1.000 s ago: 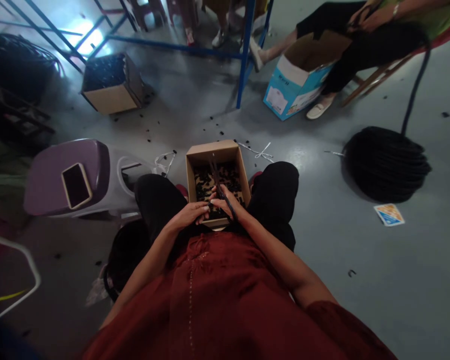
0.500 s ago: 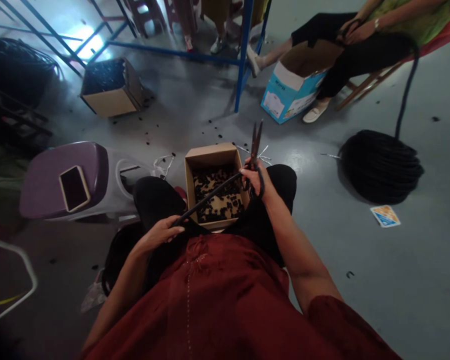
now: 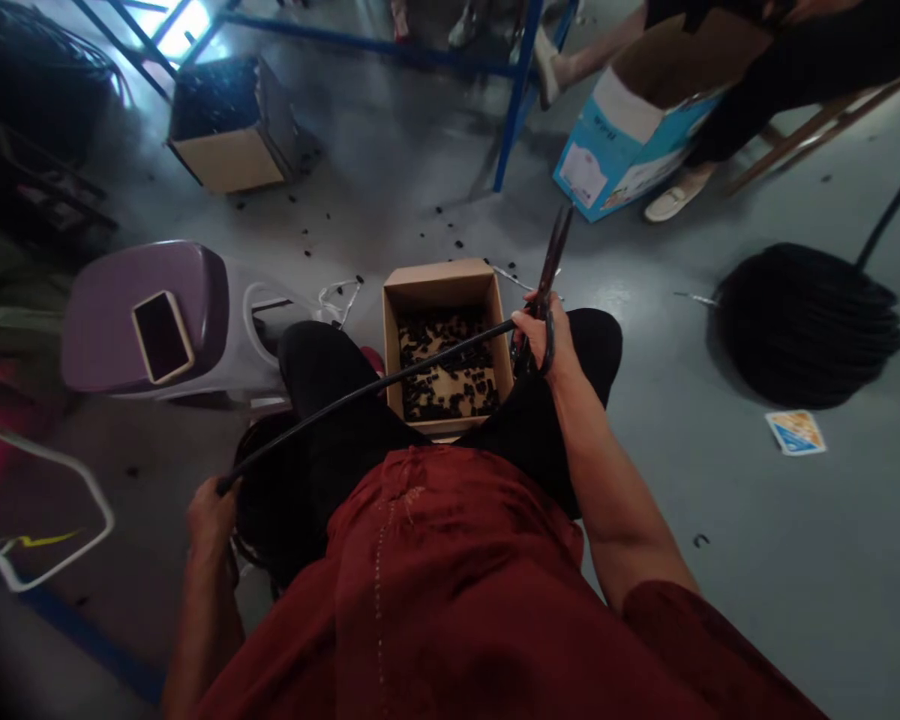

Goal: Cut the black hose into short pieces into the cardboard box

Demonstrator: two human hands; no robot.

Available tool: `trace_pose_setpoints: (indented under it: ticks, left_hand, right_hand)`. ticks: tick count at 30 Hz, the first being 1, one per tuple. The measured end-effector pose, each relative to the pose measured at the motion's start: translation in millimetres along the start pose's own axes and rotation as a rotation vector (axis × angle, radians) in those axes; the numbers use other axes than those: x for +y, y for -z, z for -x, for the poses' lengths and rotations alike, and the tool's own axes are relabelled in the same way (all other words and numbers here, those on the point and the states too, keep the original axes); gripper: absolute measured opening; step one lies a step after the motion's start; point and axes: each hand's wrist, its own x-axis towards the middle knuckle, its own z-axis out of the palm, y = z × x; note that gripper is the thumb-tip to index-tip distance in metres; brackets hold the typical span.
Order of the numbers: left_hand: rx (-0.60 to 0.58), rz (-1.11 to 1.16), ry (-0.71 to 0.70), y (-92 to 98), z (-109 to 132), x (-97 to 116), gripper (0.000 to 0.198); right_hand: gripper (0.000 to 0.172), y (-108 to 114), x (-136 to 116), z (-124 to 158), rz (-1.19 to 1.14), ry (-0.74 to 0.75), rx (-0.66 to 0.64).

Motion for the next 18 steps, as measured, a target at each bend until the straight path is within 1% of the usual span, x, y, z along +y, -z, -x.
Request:
trace_pose_setpoints:
  ticks: [2,4,7,9,10,12,14,15,16,17,18]
  left_hand:
    - [0.029,0.064,0.044,9.0,10,-5,0.039]
    - [0.033,0.107,0.084,27.3,21,-10,0.04]
    - [-0.037,0.094,0.13,54.6,36,-27,0.038]
    - [-0.113,0.08,0.174,61.0,40,-43,0.036]
    - [-0.155,0.077,0.196,59.2,40,-52,0.036]
    - [-0.234,0.046,0.214,47.3,37,-65,0.036]
    - [-0.316,-0.02,0.151,30.2,32,-68,0.035]
    - [-0.35,-0.053,0.092,22.4,30,-63,0.035]
    - [-0.376,-0.08,0.024,16.3,30,-54,0.036]
    - [-0.378,-0.099,-0.044,12.5,33,-41,0.039]
    - [-0.341,-0.112,-0.097,10.9,38,-23,0.042]
  right_hand:
    - [0.037,-4,2,1,0.012,-0.007,-0.016]
    - [0.037,-8,3,1,-0.006,-0.022,-0.025]
    - [0.037,-14,4,4,-0.004,-0.059,-0.08]
    - [0.036,-20,3,8,0.049,-0.066,-0.146]
    - [0.036,-23,2,11,0.084,-0.057,-0.176]
    - [0.034,-33,0,19,0.154,-0.037,-0.215]
    - [0.033,-43,0,28,0.203,-0.034,-0.247]
    - [0.033,-48,0,32,0.216,-0.039,-0.263]
    - [0.034,-53,1,36,0.223,-0.043,-0.279]
    - [0.034,-58,2,40,0.223,-0.046,-0.291]
    - [0.034,-62,3,44,0.217,-0.05,-0.299]
